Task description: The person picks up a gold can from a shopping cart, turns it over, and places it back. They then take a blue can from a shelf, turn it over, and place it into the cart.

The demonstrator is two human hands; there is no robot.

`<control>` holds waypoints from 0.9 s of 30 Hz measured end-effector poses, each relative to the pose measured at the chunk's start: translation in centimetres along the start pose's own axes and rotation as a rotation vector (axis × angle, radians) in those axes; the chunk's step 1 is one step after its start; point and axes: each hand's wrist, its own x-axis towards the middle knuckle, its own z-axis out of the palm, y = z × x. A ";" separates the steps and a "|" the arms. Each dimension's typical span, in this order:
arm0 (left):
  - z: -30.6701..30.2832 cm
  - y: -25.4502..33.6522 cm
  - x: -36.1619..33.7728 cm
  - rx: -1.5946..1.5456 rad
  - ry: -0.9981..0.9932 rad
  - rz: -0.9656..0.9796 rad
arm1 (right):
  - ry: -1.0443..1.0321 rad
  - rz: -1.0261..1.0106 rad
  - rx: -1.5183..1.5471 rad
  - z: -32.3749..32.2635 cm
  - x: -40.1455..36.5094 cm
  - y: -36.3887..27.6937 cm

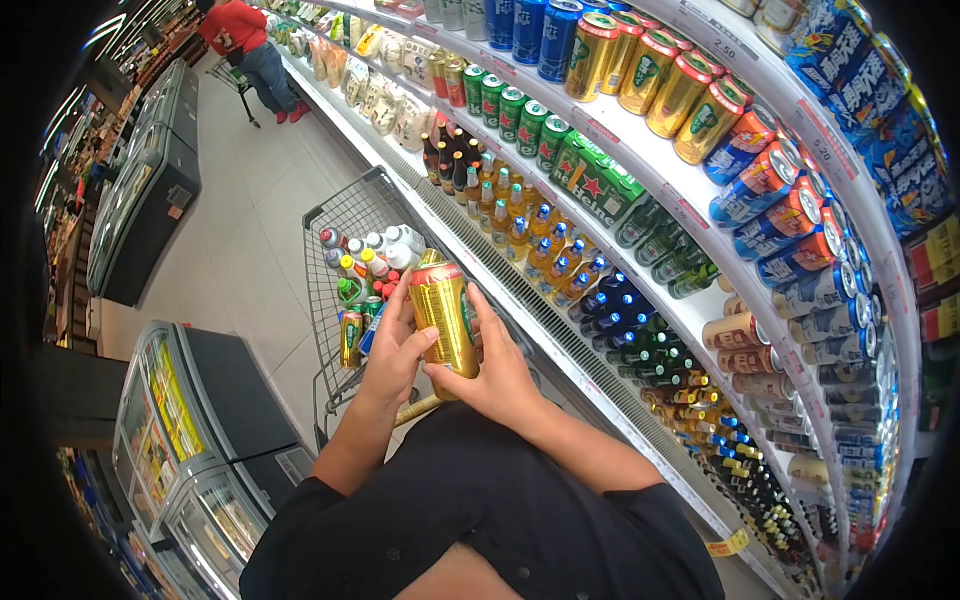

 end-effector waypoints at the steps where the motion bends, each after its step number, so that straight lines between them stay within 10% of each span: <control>1: 0.0 0.1 0.0 -0.012 -0.001 0.000 | 0.002 -0.009 -0.038 0.0 0.0 0.0; 27: -0.5 0.3 -0.2 -0.074 -0.015 -0.020 | -0.001 -0.083 -0.125 0.2 0.2 -0.5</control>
